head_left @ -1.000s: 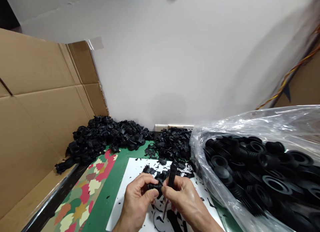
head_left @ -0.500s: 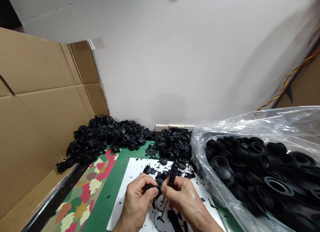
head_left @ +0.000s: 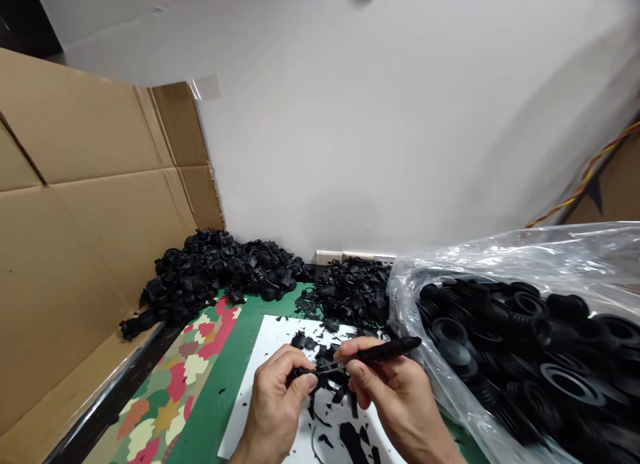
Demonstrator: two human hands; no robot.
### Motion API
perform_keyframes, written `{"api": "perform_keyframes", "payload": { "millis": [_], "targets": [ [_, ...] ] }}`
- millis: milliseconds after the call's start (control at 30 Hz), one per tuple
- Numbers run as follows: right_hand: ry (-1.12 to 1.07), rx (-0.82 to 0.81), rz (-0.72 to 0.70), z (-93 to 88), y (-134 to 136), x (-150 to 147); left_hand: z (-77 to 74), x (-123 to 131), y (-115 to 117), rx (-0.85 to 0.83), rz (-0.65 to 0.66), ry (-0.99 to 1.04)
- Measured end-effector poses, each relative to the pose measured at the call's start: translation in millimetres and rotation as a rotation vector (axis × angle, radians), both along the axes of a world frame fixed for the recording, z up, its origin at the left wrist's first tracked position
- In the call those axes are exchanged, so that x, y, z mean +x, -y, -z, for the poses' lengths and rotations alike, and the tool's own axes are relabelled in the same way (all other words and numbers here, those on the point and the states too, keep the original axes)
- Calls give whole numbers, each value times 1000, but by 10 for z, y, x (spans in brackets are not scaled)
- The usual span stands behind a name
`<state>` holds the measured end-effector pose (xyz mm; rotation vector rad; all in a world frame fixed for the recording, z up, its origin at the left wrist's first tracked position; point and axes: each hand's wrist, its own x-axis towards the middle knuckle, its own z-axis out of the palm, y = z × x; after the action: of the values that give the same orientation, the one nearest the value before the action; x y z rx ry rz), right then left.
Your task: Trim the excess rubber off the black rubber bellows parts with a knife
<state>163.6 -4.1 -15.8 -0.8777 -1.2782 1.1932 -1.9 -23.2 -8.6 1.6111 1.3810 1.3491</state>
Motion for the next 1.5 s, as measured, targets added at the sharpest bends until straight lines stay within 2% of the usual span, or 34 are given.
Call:
{"api": "perform_keyframes", "payload": {
  "millis": [400,467,567,633,700,800,1167,1333,1400,1500],
  "targets": [
    [-26,-30,1,-44,51,-74,18,1,3,47,18,-63],
    [12,14,54,-47,65,-85,21,7,11,53,28,-66],
    [49,98,226,-52,62,-73,28,22,21,40,49,-62],
    [26,73,298,-48,31,-40,31,29,19,-1,59,-44],
    [-23,1,259,-38,-15,-2,26,33,10,-45,68,-17],
    [-77,-55,126,-26,-66,33,6,33,-3,-70,68,4],
    [-49,9,0,79,3,-22,11,16,15,-36,85,-71],
    [29,53,-79,94,8,-30,-1,31,14,-40,68,-90],
    [59,101,-48,68,25,-43,9,32,12,-52,66,-97],
    [114,245,86,18,55,-70,30,31,8,-58,77,-101]
  ]
}}
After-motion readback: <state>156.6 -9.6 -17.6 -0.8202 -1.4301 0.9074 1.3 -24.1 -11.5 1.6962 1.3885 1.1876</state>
